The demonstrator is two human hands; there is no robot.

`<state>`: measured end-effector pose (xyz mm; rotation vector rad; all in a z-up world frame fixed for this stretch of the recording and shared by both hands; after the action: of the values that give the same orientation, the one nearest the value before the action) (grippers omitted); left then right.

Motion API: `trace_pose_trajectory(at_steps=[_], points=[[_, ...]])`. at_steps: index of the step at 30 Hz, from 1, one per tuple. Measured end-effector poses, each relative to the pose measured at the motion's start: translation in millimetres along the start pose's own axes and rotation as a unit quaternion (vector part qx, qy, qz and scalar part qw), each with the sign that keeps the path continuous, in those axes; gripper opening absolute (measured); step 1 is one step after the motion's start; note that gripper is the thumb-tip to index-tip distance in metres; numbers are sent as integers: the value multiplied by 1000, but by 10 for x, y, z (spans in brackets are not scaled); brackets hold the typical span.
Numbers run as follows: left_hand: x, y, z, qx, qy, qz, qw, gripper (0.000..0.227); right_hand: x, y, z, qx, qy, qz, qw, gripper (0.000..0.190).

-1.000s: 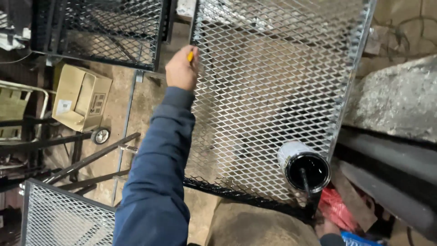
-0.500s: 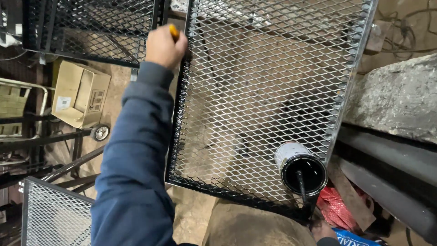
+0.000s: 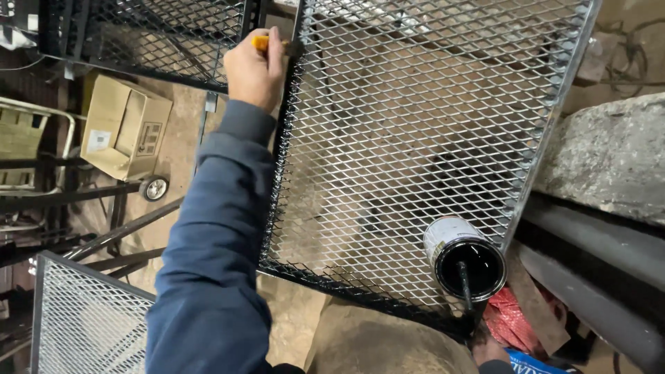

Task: Painting metal mesh grates with black paint using a brush.

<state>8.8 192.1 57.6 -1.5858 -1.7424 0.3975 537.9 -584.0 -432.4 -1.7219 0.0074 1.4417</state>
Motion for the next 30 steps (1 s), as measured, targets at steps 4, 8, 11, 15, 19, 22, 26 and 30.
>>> trace_pose_trajectory(at_steps=[4,8,11,15,19,22,26,30], points=[[-181,226,240,1,4,-2,1000,31,37,17,-152,-10,5,5,1000,50],[-305,188,217,-96,9,-81,992,25,-55,8,-167,17,-8,-42,999,54],[-385,62,139,-66,32,-94,993,23,63,-65,-139,-1,20,-37,999,46],[-448,-38,-133,70,64,-4,995,24,88,-84,-125,-28,19,-10,999,33],[-282,95,197,152,-16,119,981,31,39,-160,-11,-20,12,-9,1000,30],[-65,218,202,166,24,129,977,34,22,-170,5,-13,6,-32,999,31],[-172,116,-34,19,96,86,991,22,9,-301,43,5,-8,-46,999,27],[-501,85,5,139,77,187,969,24,-133,-570,431,60,-38,-84,994,27]])
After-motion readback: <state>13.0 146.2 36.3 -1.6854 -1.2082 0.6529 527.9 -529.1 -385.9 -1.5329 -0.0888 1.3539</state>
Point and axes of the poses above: each hand's wrist, its own x-axis towards the middle knuckle, its own y-axis out of the palm, z = x × y, the point moved 9 cm from there along x, towards the middle knuckle, and after that the axes turned 7 degrees about -x, right-handed, at the moved point
